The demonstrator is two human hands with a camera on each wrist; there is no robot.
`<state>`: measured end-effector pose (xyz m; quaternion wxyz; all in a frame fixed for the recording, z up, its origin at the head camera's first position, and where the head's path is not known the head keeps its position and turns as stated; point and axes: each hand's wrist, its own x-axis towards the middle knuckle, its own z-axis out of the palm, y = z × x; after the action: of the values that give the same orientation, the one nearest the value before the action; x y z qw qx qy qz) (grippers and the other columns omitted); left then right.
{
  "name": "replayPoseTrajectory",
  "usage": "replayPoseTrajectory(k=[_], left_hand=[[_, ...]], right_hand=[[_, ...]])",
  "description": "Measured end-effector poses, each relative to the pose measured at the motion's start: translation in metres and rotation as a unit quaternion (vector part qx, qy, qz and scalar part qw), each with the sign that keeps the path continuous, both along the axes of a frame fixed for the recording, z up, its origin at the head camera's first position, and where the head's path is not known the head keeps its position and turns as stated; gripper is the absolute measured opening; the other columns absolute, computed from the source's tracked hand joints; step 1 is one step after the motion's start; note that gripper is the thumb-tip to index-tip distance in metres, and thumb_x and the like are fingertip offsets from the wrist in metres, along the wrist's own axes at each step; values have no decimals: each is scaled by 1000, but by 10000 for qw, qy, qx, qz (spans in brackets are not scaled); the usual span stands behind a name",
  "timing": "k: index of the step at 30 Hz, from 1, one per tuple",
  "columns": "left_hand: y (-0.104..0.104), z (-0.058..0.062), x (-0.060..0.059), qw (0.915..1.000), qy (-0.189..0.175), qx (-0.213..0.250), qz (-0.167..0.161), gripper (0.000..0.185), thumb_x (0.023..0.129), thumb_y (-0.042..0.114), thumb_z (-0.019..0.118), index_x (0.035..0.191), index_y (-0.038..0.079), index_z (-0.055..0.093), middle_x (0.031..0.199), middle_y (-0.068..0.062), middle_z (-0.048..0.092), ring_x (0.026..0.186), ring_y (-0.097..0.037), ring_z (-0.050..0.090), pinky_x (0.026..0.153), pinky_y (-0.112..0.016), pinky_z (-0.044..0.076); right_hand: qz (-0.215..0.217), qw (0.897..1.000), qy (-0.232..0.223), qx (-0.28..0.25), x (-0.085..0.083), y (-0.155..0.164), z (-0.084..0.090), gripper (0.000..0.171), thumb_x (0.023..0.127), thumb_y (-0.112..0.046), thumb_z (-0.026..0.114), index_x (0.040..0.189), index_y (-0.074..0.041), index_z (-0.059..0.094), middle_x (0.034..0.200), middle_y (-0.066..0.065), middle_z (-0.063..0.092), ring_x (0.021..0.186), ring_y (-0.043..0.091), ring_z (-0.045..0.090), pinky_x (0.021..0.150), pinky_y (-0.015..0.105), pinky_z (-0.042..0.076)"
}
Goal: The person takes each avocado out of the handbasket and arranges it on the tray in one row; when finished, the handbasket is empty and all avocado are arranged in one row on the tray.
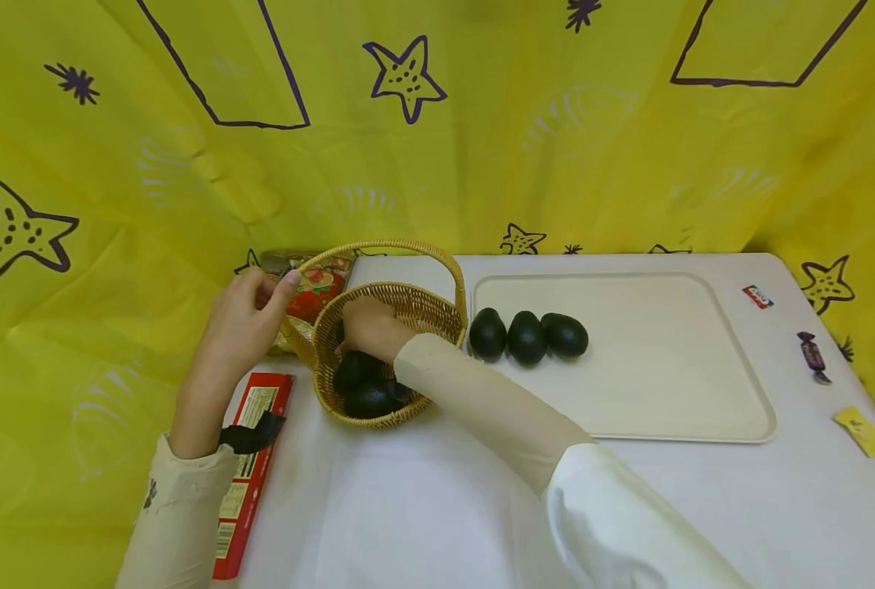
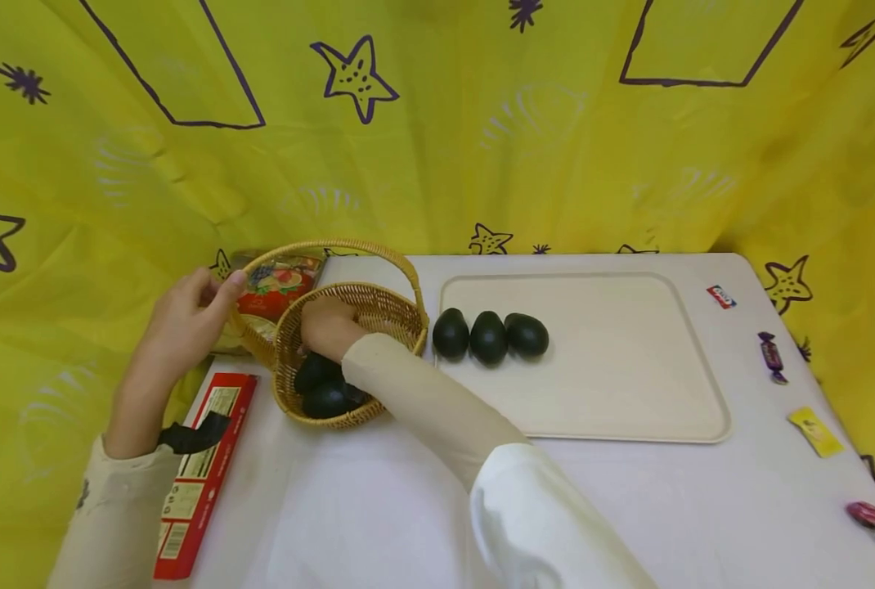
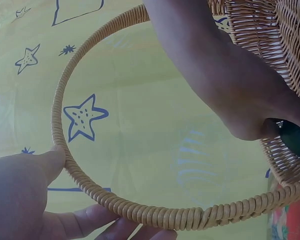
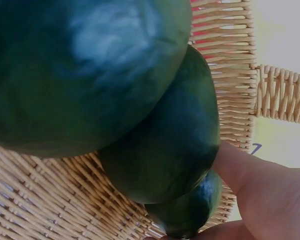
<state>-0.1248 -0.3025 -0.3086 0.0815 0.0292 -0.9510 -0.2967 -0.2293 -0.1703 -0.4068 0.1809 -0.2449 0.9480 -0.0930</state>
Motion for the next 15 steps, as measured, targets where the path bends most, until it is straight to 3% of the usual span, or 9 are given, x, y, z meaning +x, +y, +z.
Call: replayPoseTrajectory(k=[9, 15], left_hand=[[2, -2, -2, 10000, 56, 35, -33, 59, 110, 56, 45, 97, 0, 55, 100, -18, 55, 89, -34, 50, 76, -43, 38], [0, -1, -2, 10000, 23, 30, -24, 59, 110, 56, 45, 98, 0, 56, 101, -19, 56, 91, -34, 50, 76, -43, 38]], right_hand=[[99, 9979, -214, -604, -6, 12, -3, 37, 82, -38, 93, 95, -12, 71, 103, 3, 70, 86, 16, 61, 73, 33, 55], [491, 9959, -65, -761, -2, 16, 1, 41, 86, -32, 90, 108, -11, 63, 112, 4, 69, 96, 17, 62, 78, 31, 53]])
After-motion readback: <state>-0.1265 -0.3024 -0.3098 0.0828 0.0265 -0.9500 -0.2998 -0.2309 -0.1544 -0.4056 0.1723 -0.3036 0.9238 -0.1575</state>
